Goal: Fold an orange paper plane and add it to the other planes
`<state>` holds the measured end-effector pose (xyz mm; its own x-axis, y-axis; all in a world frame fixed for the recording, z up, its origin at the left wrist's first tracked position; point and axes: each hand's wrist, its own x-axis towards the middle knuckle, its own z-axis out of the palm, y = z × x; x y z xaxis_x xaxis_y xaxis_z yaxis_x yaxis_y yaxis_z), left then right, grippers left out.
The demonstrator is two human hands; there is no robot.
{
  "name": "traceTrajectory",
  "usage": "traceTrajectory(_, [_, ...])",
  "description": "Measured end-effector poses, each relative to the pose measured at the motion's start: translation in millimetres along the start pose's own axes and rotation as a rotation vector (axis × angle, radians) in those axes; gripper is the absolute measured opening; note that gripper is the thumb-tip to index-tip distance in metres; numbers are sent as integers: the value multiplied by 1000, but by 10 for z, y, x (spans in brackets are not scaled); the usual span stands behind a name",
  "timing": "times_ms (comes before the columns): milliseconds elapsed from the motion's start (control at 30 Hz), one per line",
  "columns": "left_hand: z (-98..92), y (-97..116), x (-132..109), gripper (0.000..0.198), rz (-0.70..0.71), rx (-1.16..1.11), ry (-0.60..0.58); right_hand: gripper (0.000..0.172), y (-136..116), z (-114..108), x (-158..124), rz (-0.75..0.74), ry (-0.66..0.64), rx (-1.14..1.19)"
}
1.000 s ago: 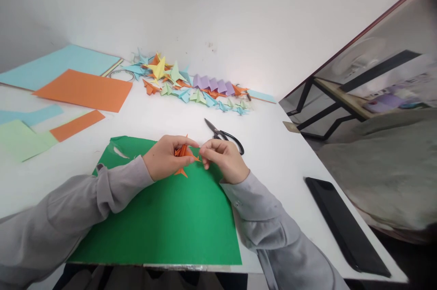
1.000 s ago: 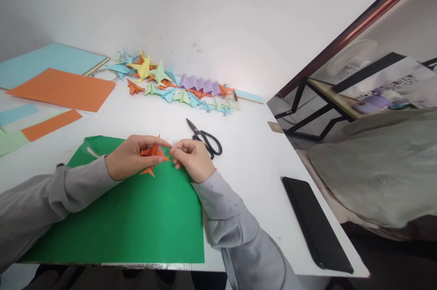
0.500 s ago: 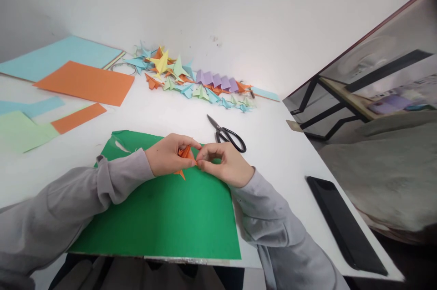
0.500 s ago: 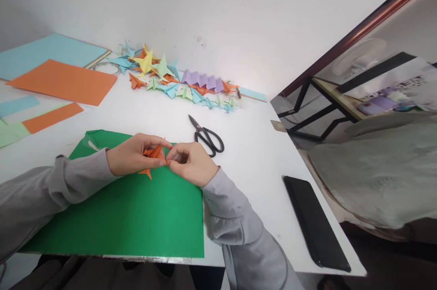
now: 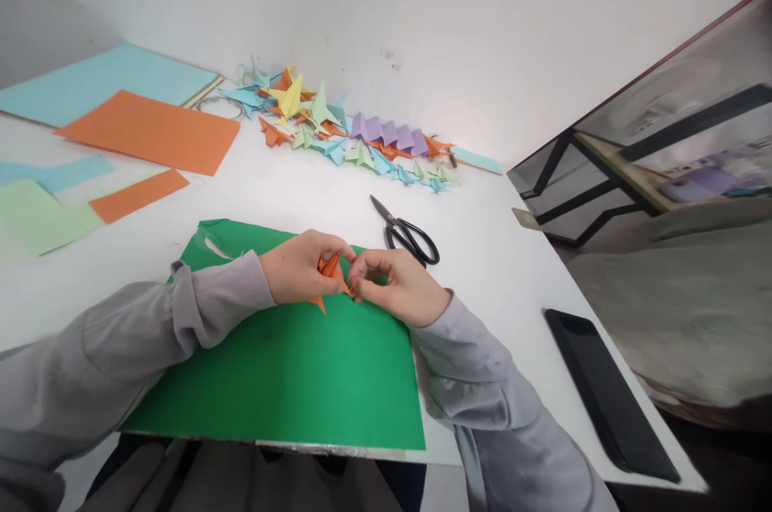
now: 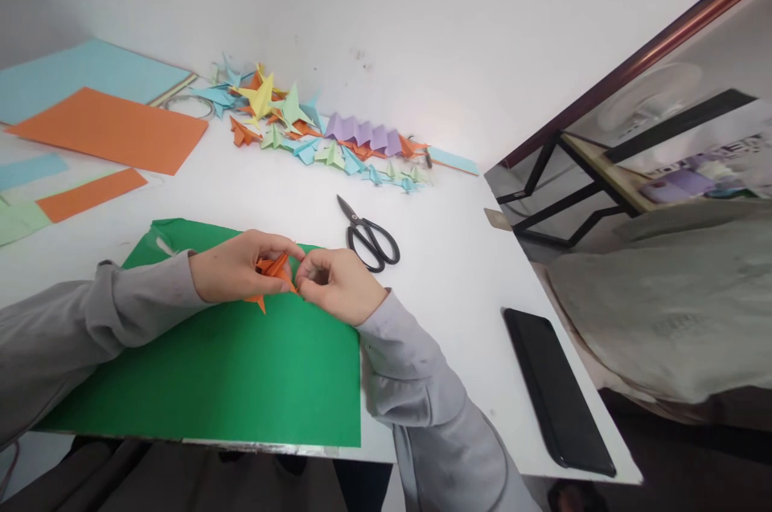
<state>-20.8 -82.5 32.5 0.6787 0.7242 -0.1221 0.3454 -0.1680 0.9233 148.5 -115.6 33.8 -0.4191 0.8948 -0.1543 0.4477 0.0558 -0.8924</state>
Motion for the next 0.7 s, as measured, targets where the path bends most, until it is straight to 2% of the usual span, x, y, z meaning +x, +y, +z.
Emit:
traceTrajectory(133, [2,-21,1,33,13,-39,-5,2,48,-12,33,17,46,124])
traceTrajectory(233, [-17,-23,2,37,4,-77,3,8,58,-56,31,9,124,276])
traceTrajectory(300, [-40,-17,5,38,0,-90,27,11,10,-86,-16,-2,115,353])
traceTrajectory(333, [-52,-13,8,38,-2,-93,43,11,-30,-95,-54,-12,71,374])
traceTrajectory(433, [-79,0,16,38,-18,-115,83,22,-170,-86,-174,2,-330,319])
traceTrajectory(467, [-84,5,18,38,-21,-127,95,17,-203,-75,-199,-28,-434,298])
traceTrajectory(500, [-88,11,18,38,-19,-141,103,11,-222,-65,-210,-51,-450,300])
traceTrajectory(533, [-90,16,17,37,-14,-155,109,11,-224,-56,-205,-66,-366,324])
traceTrajectory(633, [-99,35,11,37,0,-201,121,17,-148,-57,-123,-98,72,382])
traceTrajectory(700, [-109,48,7,38,-9,-251,120,17,-71,-68,-57,-117,199,369])
